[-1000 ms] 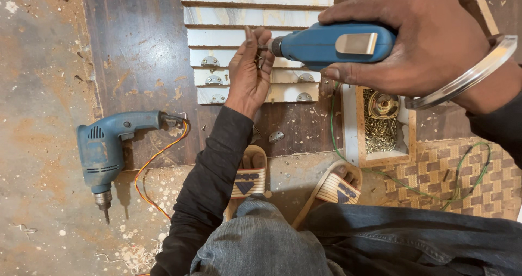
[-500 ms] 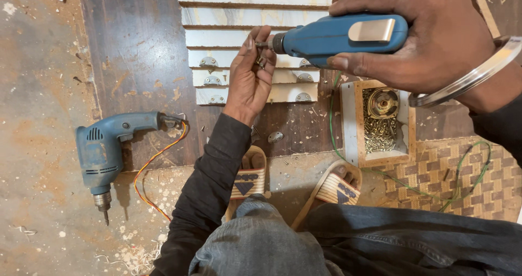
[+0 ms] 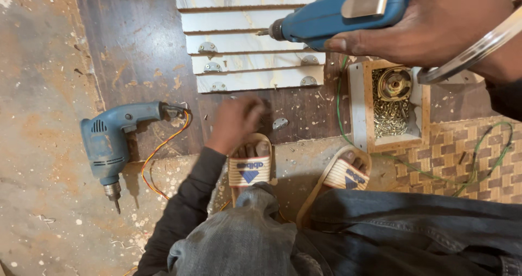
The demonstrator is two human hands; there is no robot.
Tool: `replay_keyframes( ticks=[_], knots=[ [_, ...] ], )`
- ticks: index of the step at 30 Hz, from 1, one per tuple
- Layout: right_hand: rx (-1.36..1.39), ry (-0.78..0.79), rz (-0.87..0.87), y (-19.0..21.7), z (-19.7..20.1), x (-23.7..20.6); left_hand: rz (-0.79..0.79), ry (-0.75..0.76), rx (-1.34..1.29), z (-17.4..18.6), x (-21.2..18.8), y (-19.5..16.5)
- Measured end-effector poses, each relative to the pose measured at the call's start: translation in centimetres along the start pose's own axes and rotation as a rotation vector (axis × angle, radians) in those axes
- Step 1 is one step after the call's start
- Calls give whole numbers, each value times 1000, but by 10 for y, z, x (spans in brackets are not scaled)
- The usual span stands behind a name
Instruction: The person kneels on the floor and uses a corded power drill to drive screws into small wooden drawer fronts, attaching metal hinges to them. They pick screws from a wooden box of hardware, position each screw on a hinge plate, and drill it in, working through several drawer fronts one at a time.
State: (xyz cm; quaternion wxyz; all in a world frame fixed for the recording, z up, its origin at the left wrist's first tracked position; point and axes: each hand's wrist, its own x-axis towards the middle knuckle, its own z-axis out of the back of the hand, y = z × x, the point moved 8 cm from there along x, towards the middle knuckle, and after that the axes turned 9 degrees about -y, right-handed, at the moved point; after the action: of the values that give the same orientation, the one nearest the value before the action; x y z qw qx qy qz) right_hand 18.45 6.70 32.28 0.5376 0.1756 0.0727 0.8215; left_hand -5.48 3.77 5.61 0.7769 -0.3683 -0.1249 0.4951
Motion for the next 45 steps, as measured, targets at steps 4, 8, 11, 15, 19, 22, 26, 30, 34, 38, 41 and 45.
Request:
replay_keyframes(
  ticks=[4,8,11,15,19,22,26,30,34,38,41,45],
  knots=[
    [42,43,-82,-4,-11,2,-280,132,58,-51,-24,-39],
    [43,76,-140,-8,-14,-1,-373,116,237,-77,-29,-44],
    [-13,104,-144,-9,-16,-2,-457,20,328,-76,-25,-44],
    [-61,68,-113,-7,-9,1,-467,-46,137,-49,-15,-40],
    [-20,60,-80,-8,-4,9,-301,-139,22,2,15,-21],
    [179,4,-108,-10,-2,19,-183,-408,-257,66,46,3],
    [254,-46,-32,0,-1,37,-233,-593,-289,122,88,23],
    [119,-13,-76,5,-8,54,-335,-656,-128,144,96,34],
    [118,16,-50,13,-15,73,-346,-594,-135,143,98,43],
    [104,38,-56,18,-28,87,-397,-617,-132,144,98,45],
    [42,71,-49,21,-36,94,-410,-635,-125,145,98,46],
    [-46,109,-58,21,-46,100,-407,-636,-146,144,99,50]
  ],
)
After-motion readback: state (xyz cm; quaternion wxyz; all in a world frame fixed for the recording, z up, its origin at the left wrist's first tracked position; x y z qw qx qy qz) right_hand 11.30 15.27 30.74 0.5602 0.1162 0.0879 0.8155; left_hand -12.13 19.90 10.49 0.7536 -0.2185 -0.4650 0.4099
